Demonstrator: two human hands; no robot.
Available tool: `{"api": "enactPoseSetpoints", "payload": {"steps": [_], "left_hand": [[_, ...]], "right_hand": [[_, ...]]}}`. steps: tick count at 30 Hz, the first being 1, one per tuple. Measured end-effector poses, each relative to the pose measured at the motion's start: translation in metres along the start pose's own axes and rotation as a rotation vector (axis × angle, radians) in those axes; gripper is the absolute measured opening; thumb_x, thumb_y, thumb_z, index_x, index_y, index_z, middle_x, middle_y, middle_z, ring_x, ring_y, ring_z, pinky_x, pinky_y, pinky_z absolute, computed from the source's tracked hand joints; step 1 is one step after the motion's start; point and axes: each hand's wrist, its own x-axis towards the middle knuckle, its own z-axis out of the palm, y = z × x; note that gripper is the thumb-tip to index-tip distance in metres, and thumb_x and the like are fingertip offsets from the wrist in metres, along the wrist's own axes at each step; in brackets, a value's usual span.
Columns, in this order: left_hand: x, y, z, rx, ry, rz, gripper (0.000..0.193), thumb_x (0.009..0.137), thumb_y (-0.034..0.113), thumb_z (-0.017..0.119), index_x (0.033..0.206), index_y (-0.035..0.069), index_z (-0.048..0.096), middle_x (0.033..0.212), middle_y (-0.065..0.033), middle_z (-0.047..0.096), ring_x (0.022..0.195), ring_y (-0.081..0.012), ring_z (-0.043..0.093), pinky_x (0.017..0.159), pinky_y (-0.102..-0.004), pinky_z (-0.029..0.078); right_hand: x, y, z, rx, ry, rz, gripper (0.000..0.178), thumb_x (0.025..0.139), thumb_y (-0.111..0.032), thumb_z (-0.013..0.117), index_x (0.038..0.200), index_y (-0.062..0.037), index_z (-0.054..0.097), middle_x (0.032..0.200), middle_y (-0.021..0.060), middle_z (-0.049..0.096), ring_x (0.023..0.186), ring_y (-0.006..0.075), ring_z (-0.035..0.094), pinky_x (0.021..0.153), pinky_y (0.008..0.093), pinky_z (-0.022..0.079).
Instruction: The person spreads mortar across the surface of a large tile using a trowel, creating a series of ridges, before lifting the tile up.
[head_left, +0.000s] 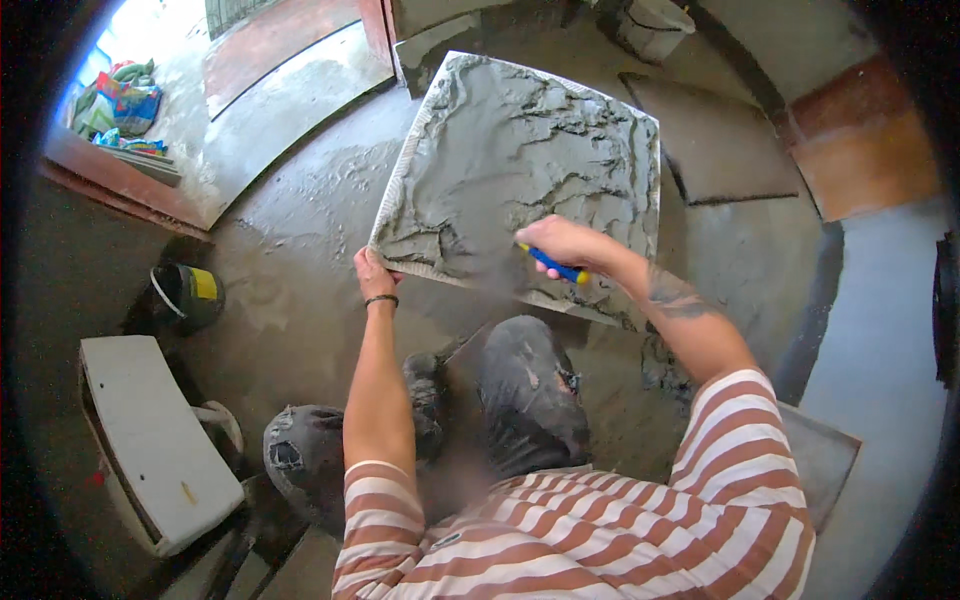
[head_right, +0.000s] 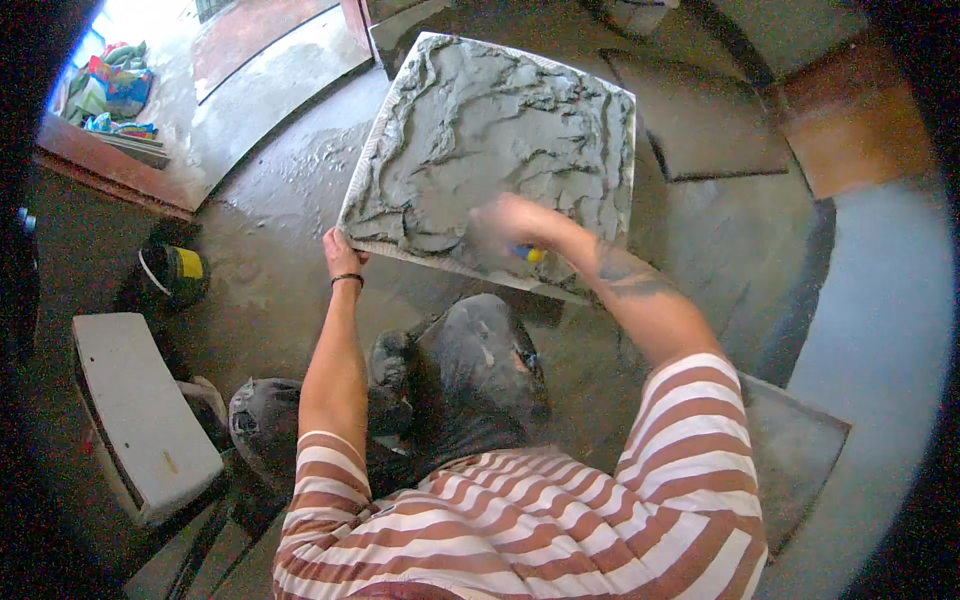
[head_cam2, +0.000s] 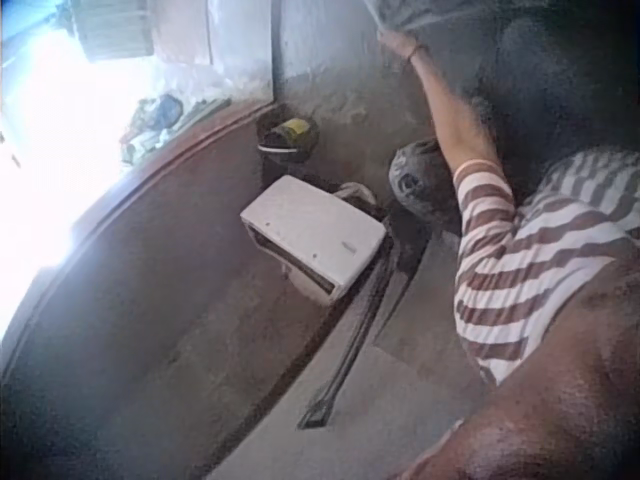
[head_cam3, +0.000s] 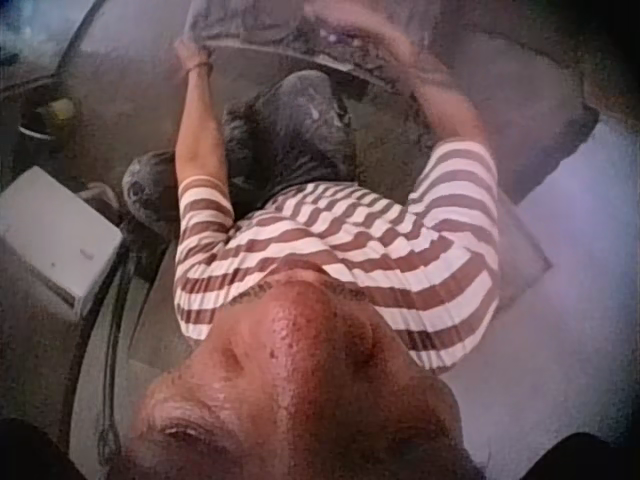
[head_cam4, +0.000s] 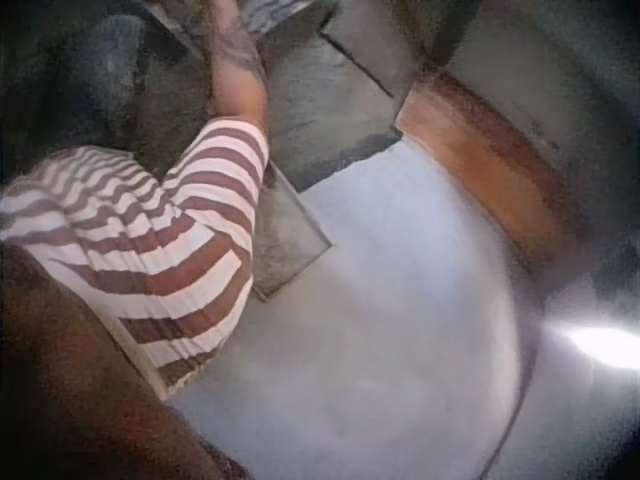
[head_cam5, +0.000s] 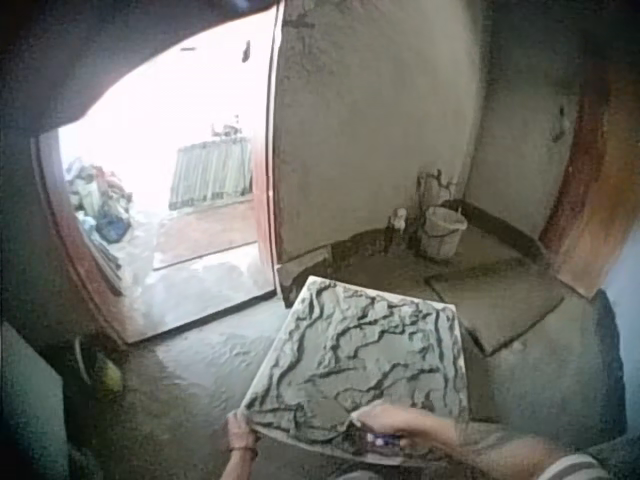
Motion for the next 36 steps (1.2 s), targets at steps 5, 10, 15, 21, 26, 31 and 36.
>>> {"api": "enactPoseSetpoints", "payload": {"steps": [5,10,15,21,26,31,36], "left_hand": [[0.000,0.013,0.018,-0.016,-0.050,-0.049,0.030,0.098,0.033,0.036,0.112,0.008,0.045,0.078,-0.0069,0.056,0.046,-0.0136,0.052,0.040,-0.0262,0.044],[-0.005,0.009,-0.012,0.025,0.029,-0.067,0.029,0.098,0.033,0.036,0.112,0.010,0.046,0.082,-0.0072,0.056,0.045,-0.0137,0.051,0.040,-0.0261,0.043],[0.001,0.001,-0.001,0.045,0.021,-0.077,0.029,0.098,0.033,0.036,0.113,0.009,0.046,0.086,-0.0080,0.056,0.046,-0.0135,0.052,0.040,-0.0253,0.043],[0.013,-0.015,-0.007,0.035,0.035,-0.034,0.031,0.097,0.034,0.037,0.113,0.009,0.046,0.092,-0.0075,0.057,0.051,-0.0150,0.053,0.044,-0.0271,0.046],[0.003,-0.007,0.001,0.042,0.033,-0.059,0.033,0.097,0.035,0.037,0.115,0.009,0.046,0.095,-0.0077,0.057,0.057,-0.0163,0.056,0.043,-0.0270,0.045],[0.005,-0.008,-0.011,0.095,0.074,-0.010,0.032,0.098,0.034,0.036,0.116,0.010,0.047,0.096,-0.0100,0.058,0.051,-0.0168,0.055,0.043,-0.0283,0.047],[0.001,0.000,0.011,0.023,0.021,-0.042,0.030,0.098,0.033,0.037,0.113,0.009,0.047,0.094,-0.0093,0.058,0.053,-0.0167,0.055,0.042,-0.0265,0.045]], "right_hand": [[0.010,0.028,-0.007,-1.266,0.044,-0.560,0.033,0.090,-0.034,0.049,0.097,-0.0037,0.058,0.077,0.0130,0.063,0.073,0.0275,0.064,0.056,0.0390,0.051],[-0.093,0.013,-0.034,-1.045,0.324,-0.104,0.033,0.084,-0.033,0.048,0.094,-0.0080,0.067,0.092,0.0180,0.066,0.087,0.0351,0.064,0.077,0.0460,0.051],[-0.102,0.030,-0.077,-0.847,0.404,0.029,0.037,0.088,-0.035,0.043,0.097,-0.0083,0.067,0.101,0.0152,0.065,0.095,0.0358,0.061,0.084,0.0462,0.048],[-0.106,0.060,-0.065,-0.891,0.408,0.092,0.035,0.089,-0.034,0.045,0.095,-0.0069,0.066,0.096,0.0162,0.065,0.092,0.0359,0.062,0.080,0.0480,0.049],[-0.163,0.036,-0.114,-0.739,0.406,0.236,0.036,0.089,-0.040,0.046,0.098,-0.0117,0.067,0.098,0.0128,0.066,0.092,0.0330,0.062,0.079,0.0467,0.049],[-0.104,0.055,-0.150,-0.913,0.683,0.103,0.033,0.091,-0.034,0.043,0.104,-0.0150,0.066,0.106,0.0114,0.065,0.095,0.0330,0.062,0.083,0.0458,0.049],[-0.049,0.130,-0.169,-0.866,0.968,0.233,0.036,0.090,-0.035,0.047,0.093,-0.0023,0.063,0.086,0.0183,0.066,0.078,0.0347,0.065,0.067,0.0467,0.051]]}}
